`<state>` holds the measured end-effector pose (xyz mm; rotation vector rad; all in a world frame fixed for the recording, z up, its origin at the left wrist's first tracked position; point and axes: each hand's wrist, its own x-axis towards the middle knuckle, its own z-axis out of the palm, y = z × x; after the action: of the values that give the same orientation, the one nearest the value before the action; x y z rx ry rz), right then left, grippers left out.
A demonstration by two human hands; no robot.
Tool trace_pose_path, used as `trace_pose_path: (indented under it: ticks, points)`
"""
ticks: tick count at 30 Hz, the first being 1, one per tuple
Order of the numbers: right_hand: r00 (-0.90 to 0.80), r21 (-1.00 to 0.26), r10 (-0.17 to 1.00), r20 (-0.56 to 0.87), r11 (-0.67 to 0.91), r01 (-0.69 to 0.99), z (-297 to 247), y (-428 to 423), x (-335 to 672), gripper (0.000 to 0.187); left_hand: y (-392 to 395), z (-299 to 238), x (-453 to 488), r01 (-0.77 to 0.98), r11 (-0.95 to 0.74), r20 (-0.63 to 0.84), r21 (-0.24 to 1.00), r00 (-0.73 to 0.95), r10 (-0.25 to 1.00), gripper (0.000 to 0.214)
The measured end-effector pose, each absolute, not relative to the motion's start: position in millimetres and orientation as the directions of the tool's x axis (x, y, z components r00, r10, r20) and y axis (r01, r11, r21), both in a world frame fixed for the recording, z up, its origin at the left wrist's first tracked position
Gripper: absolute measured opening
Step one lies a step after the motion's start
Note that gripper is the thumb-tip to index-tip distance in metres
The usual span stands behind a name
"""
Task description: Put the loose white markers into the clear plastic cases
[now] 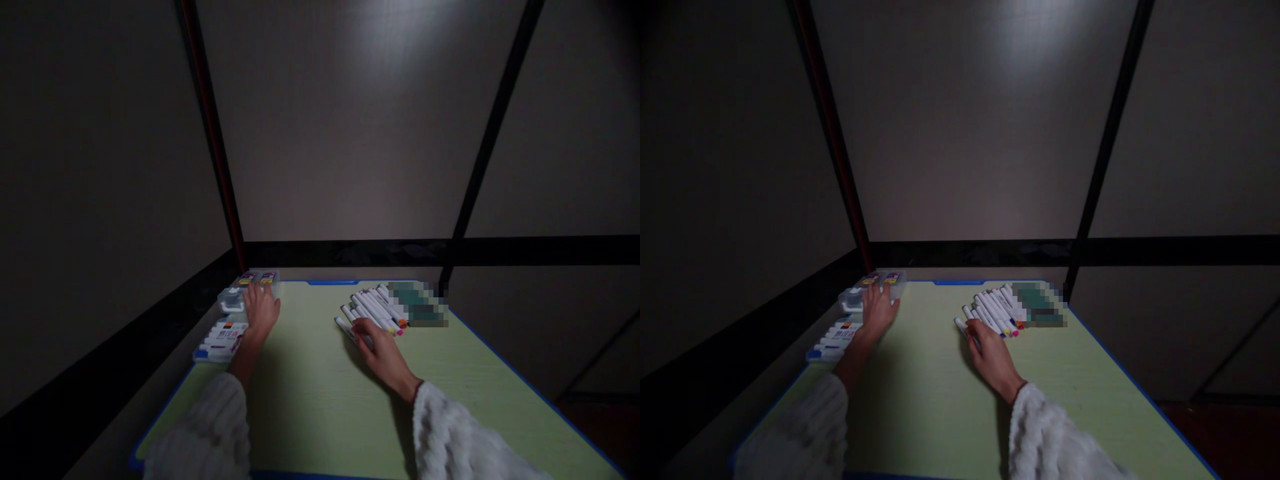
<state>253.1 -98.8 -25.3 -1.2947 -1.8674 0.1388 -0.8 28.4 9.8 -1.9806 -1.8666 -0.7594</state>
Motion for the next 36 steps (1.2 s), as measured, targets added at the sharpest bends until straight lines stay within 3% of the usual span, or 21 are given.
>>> trace_pose_path:
  ticks: [9, 18, 36]
  points:
    - [-0.036, -0.519, 0.825, 0.564, 0.388, 0.762, -27, -95, 259, 0.019, 27, 4, -5, 0.998, -0.041, 0.436, 0.051, 0.015, 0.900, 0.051]
    - [-0.038, -0.509, 0.820, 0.570, 0.390, 0.768, -26, -93, 259, 0.017, 21, 3, 2, 0.993, -0.118, 0.442, -0.017, 0.114, 0.890, 0.047]
    - [-0.038, -0.505, 0.814, 0.580, 0.395, 0.768, -29, -92, 263, 0.018, 9, 14, 2, 0.996, -0.087, 0.426, 0.019, 0.070, 0.902, 0.046]
